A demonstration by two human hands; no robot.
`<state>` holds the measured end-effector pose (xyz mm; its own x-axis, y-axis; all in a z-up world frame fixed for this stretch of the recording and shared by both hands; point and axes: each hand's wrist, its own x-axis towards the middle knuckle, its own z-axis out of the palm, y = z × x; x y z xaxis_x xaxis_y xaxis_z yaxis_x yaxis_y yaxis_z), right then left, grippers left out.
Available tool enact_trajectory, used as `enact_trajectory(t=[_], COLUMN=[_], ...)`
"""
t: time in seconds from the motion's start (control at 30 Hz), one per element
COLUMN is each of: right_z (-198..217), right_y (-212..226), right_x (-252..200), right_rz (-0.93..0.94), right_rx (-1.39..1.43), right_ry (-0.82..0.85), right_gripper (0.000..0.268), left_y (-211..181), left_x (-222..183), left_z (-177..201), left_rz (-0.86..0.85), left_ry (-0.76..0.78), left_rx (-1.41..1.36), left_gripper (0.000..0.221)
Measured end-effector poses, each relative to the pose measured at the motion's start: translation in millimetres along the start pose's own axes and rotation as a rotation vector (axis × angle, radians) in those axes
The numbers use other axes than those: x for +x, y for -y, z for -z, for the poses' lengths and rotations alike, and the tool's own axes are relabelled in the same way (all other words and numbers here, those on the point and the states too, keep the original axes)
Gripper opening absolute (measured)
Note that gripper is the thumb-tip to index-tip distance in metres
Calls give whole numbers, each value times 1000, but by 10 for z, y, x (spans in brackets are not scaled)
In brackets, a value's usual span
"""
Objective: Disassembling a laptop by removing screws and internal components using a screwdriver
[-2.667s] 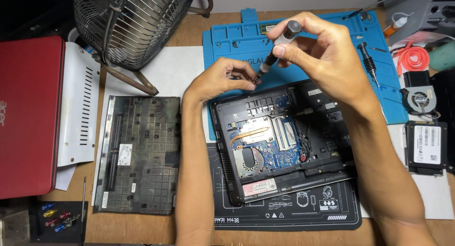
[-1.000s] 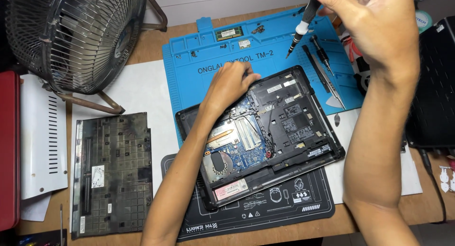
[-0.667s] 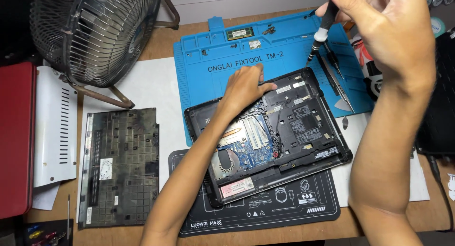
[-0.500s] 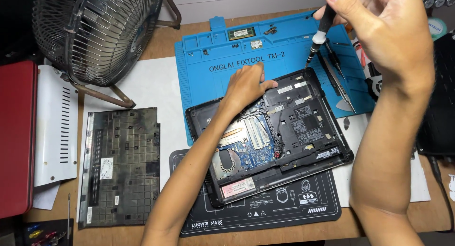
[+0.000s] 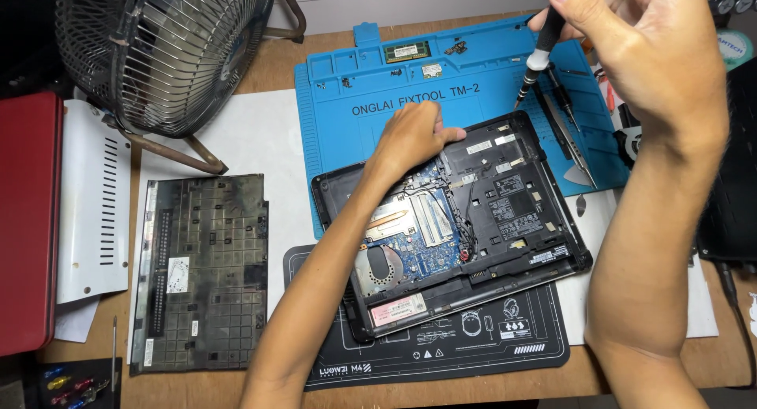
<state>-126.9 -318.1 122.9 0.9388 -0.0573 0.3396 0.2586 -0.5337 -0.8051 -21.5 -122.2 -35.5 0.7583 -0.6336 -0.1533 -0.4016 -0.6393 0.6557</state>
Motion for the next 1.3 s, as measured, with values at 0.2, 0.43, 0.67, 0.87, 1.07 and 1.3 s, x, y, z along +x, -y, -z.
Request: enact_trajectory(t=[0.2, 0.43, 0.67, 0.87, 1.07, 1.3], right_z=[-47, -213, -713, -916, -1043, -1028], right_y=[-30, -165, -273, -485, -621, -623], right_x=[46, 207, 346, 363, 377, 384], right_rz=[-85, -103, -380, -434, -399, -442], right_rx=[-77, -228, -627, -662, -595, -543], right_ry=[76, 396, 691, 773, 797, 820], right_gripper=[13, 28, 20, 54, 46, 34], left_y=[175, 577, 926, 888, 767, 822], left_x=[-346, -1042, -1450, -1502, -1556, -1547], left_z=[503, 818, 653, 496, 478, 433], left_rz=[41, 77, 187, 211, 300, 282], left_ry=[94, -107, -363, -427, -399, -467], left_rx=[-185, -135, -151, -124, -227, -262], left_gripper=[35, 30, 36, 30, 27, 30])
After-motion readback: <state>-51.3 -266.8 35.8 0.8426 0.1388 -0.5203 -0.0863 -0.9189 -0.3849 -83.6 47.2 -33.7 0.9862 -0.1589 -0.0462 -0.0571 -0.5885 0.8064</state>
